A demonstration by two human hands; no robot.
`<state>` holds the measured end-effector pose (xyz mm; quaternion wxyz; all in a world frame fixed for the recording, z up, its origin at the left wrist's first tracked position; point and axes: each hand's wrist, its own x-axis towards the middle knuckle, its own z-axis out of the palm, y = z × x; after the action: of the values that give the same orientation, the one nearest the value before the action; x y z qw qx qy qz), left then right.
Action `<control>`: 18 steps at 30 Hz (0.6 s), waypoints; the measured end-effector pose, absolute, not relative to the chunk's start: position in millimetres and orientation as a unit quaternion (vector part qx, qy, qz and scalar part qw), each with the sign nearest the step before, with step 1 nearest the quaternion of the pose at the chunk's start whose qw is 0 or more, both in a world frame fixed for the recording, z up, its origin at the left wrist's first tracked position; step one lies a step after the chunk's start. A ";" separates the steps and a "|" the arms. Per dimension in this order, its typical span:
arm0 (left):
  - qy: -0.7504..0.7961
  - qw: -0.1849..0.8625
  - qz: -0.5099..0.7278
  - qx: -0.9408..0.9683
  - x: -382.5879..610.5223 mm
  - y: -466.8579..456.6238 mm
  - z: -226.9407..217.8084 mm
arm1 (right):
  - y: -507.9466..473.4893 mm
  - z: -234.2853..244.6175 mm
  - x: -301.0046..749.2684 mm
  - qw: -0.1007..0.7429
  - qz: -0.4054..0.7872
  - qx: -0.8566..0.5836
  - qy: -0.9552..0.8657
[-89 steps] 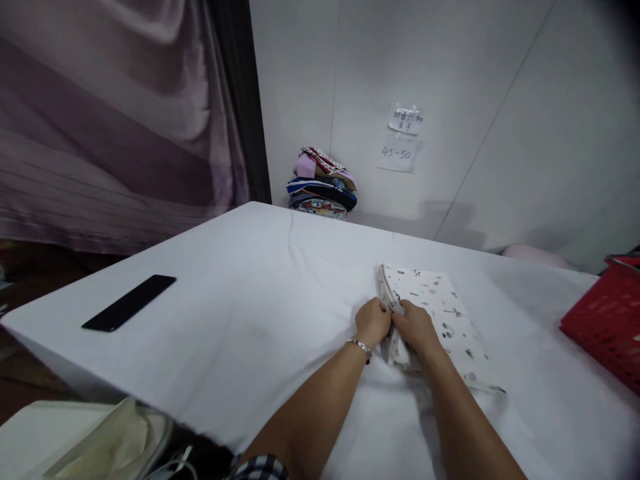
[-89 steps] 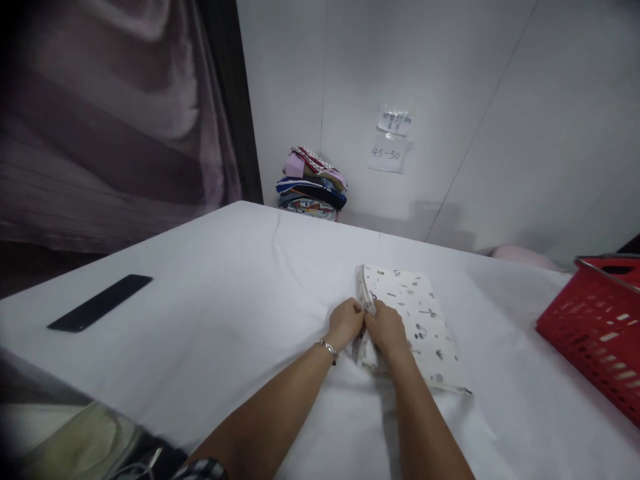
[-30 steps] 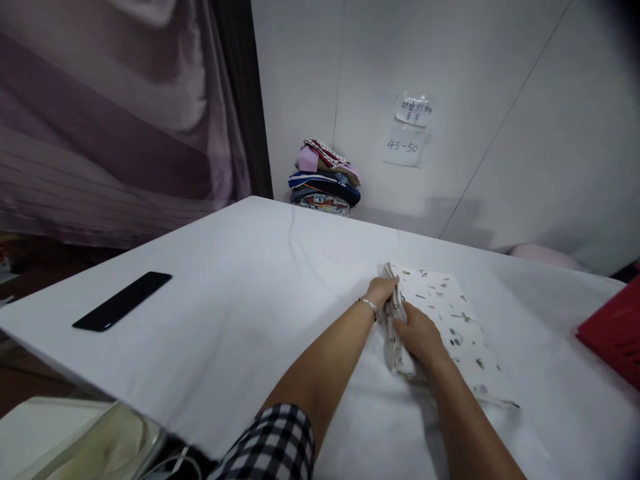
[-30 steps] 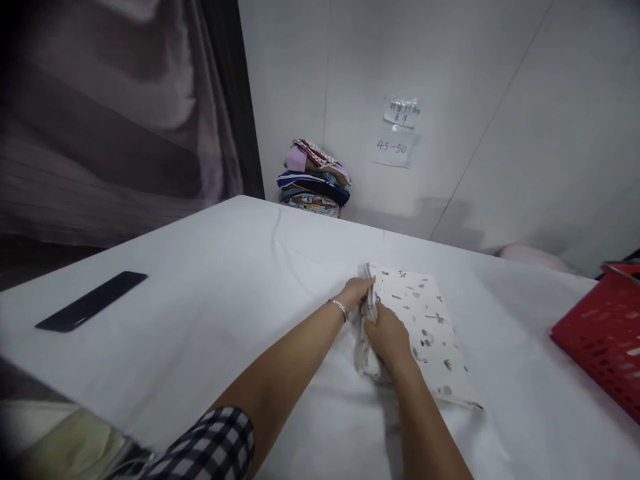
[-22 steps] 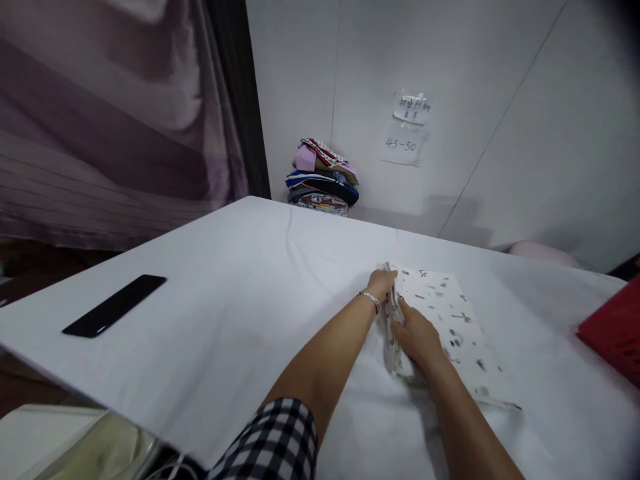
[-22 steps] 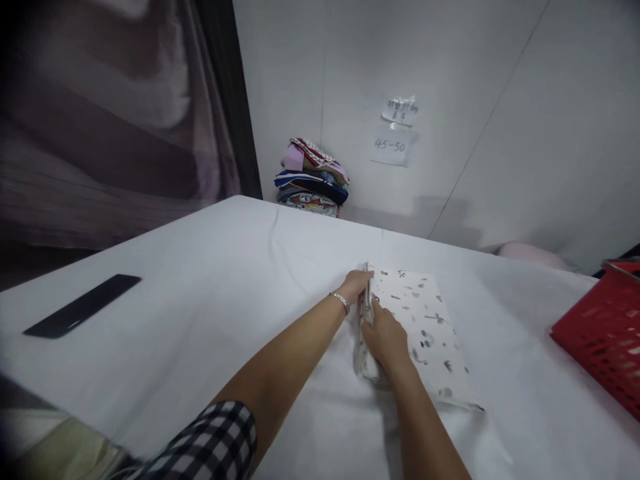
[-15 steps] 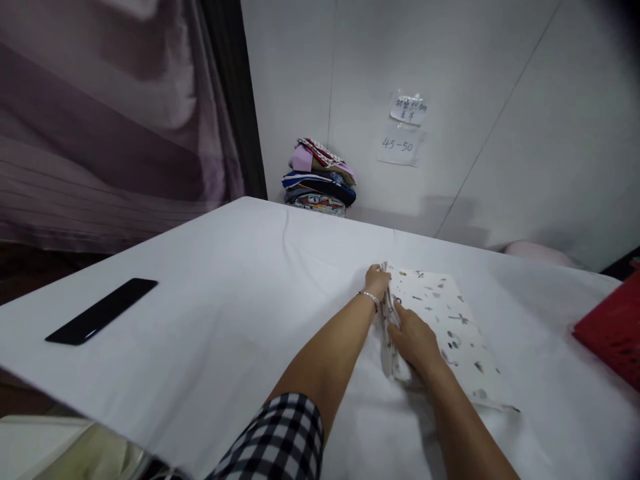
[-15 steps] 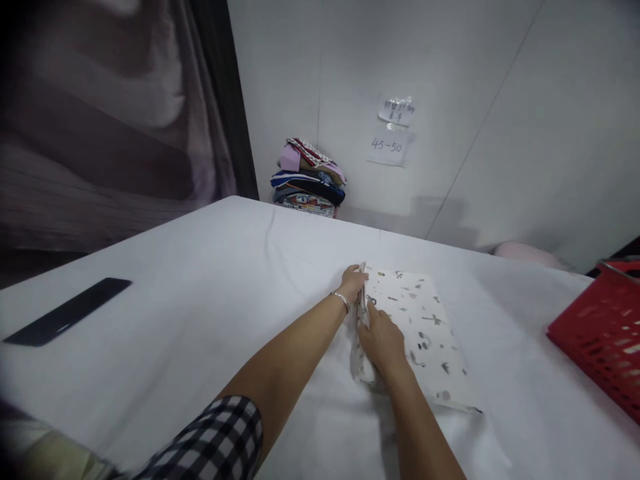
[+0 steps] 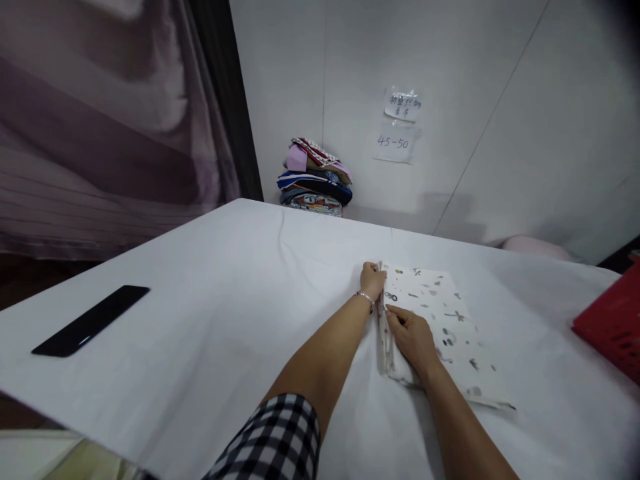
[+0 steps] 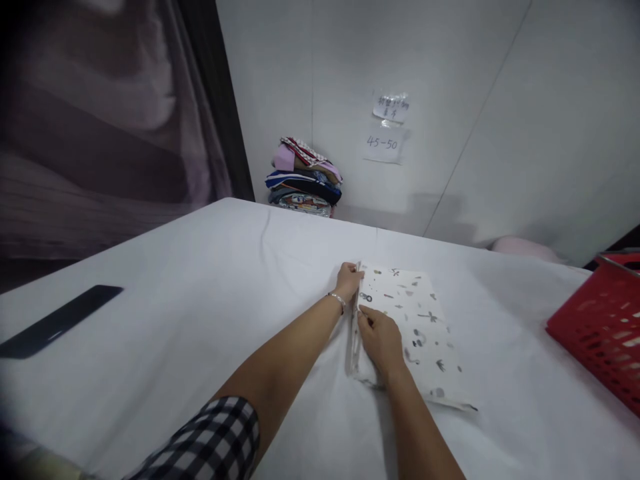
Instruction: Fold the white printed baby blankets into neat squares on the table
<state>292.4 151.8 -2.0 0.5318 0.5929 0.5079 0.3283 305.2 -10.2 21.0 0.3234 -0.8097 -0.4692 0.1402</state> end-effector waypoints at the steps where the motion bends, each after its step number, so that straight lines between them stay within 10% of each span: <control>1: 0.506 0.525 0.330 0.600 292.0 152.2 -0.9 | -10.5 20.6 305.1 0.332 0.141 -0.806 -0.469; 18: 0.534 0.471 0.193 0.675 301.2 179.4 -1.5 | -10.5 23.6 298.9 0.252 0.116 -0.756 -0.593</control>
<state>301.2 179.4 -1.5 0.4709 0.6753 0.5337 0.1933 298.9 -10.5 23.6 0.2517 -0.7563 -0.5926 0.1158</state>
